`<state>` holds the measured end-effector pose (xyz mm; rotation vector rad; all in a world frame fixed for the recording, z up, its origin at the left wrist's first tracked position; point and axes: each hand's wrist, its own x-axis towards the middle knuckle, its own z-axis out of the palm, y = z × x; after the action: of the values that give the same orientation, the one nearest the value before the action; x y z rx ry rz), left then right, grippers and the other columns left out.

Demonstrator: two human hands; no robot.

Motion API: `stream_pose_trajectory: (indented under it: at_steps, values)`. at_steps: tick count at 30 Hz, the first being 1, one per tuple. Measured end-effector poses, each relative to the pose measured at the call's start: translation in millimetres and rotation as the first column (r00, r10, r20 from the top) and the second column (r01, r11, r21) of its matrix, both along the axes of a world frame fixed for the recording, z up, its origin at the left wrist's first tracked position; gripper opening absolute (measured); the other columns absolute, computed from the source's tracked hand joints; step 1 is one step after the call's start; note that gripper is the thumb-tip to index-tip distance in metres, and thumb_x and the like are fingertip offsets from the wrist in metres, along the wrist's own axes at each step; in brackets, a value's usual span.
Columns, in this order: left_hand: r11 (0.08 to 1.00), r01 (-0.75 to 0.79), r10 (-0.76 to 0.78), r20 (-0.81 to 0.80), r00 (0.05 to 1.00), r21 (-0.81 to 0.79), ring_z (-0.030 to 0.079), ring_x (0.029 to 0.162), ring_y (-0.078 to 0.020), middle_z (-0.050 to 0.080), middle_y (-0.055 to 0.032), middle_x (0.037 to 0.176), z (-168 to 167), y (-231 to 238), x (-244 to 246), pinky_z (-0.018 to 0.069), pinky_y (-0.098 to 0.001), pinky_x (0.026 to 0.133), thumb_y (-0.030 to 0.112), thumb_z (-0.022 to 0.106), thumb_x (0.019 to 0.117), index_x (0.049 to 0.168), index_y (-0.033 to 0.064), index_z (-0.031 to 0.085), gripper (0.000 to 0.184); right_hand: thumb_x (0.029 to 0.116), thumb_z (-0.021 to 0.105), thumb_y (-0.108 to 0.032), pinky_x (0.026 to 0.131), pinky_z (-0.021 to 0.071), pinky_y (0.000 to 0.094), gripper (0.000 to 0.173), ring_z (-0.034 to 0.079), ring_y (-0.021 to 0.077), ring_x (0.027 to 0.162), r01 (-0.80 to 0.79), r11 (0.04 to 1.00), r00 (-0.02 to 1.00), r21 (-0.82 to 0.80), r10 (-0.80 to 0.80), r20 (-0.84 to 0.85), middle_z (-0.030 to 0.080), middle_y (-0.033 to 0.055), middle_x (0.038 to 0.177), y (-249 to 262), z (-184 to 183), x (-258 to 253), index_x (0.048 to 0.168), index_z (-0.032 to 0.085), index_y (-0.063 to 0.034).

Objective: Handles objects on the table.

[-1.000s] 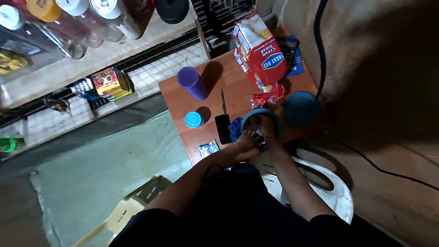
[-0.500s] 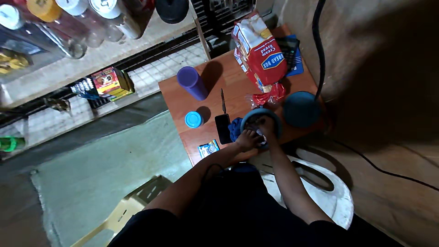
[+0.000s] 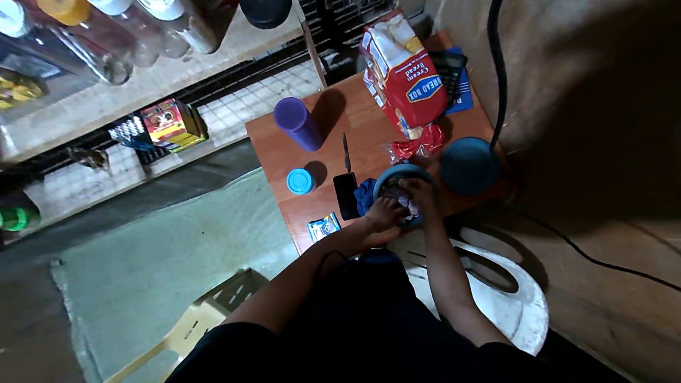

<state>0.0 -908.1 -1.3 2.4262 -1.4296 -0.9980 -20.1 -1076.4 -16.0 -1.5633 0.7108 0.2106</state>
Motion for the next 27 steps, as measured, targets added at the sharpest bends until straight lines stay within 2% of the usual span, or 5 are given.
stream_pose_trajectory:
  at_steps: [8,13,20,24,27]
  values:
    - [0.999,-0.007,0.007,0.004,1.000,-0.036,0.051,0.135,-0.0389,0.055,-0.0195,0.146,-7,3,0,0.0343,-0.0557,0.116,0.047,0.044,0.1085,0.151,0.0197,0.052,0.051,0.1097,0.033,-0.015,0.082,0.0577,0.0374,0.032,0.068,0.0191,0.093,0.131,0.899,0.984,0.418,-0.168,0.052,0.069,0.0130,0.109,-1,-9,3,0.124,0.055,0.0038]
    - [0.999,-0.004,0.004,0.010,1.000,-0.036,0.051,0.135,-0.0385,0.055,-0.0188,0.146,-5,4,0,0.0350,-0.0545,0.115,0.048,0.043,0.1085,0.151,0.0210,0.052,0.051,0.1026,0.046,-0.021,0.047,0.0447,0.0252,0.021,0.050,0.0091,0.051,0.319,0.890,0.947,0.325,-0.311,-0.079,0.054,-0.0002,0.068,11,-2,23,0.091,0.057,-0.0078]
    - [1.000,-0.015,0.016,0.030,0.999,-0.011,0.051,0.135,-0.0367,0.055,-0.0159,0.147,-14,2,-2,0.0344,-0.0553,0.116,0.049,0.046,0.1071,0.149,0.0210,0.055,0.051,0.1038,0.057,-0.030,0.057,0.0465,0.0307,0.031,0.050,0.0122,0.061,0.091,0.995,0.967,0.034,-0.080,-0.240,0.059,0.0061,0.082,31,-10,39,0.107,0.067,-0.0016]
    - [1.000,0.000,0.001,0.059,0.998,-0.013,0.051,0.134,-0.0357,0.056,-0.0153,0.145,-20,2,-3,0.0353,-0.0541,0.115,0.046,0.048,0.1068,0.145,0.0188,0.058,0.048,0.0998,0.067,-0.035,0.103,0.0507,0.0581,0.039,0.066,0.0355,0.115,-0.128,0.966,0.959,-0.226,0.063,-0.278,0.070,0.0218,0.120,34,-21,43,0.120,0.070,-0.0011]
    - [1.000,0.008,-0.006,0.077,0.997,-0.027,0.052,0.132,-0.0352,0.058,-0.0156,0.142,-22,3,-4,0.0365,-0.0530,0.114,0.043,0.052,0.1050,0.139,0.0174,0.062,0.044,0.0962,0.070,-0.036,0.104,0.0493,0.0614,0.043,0.064,0.0389,0.121,-0.293,0.884,0.918,-0.364,0.155,-0.364,0.069,0.0224,0.123,39,-8,42,0.122,0.069,-0.0021]
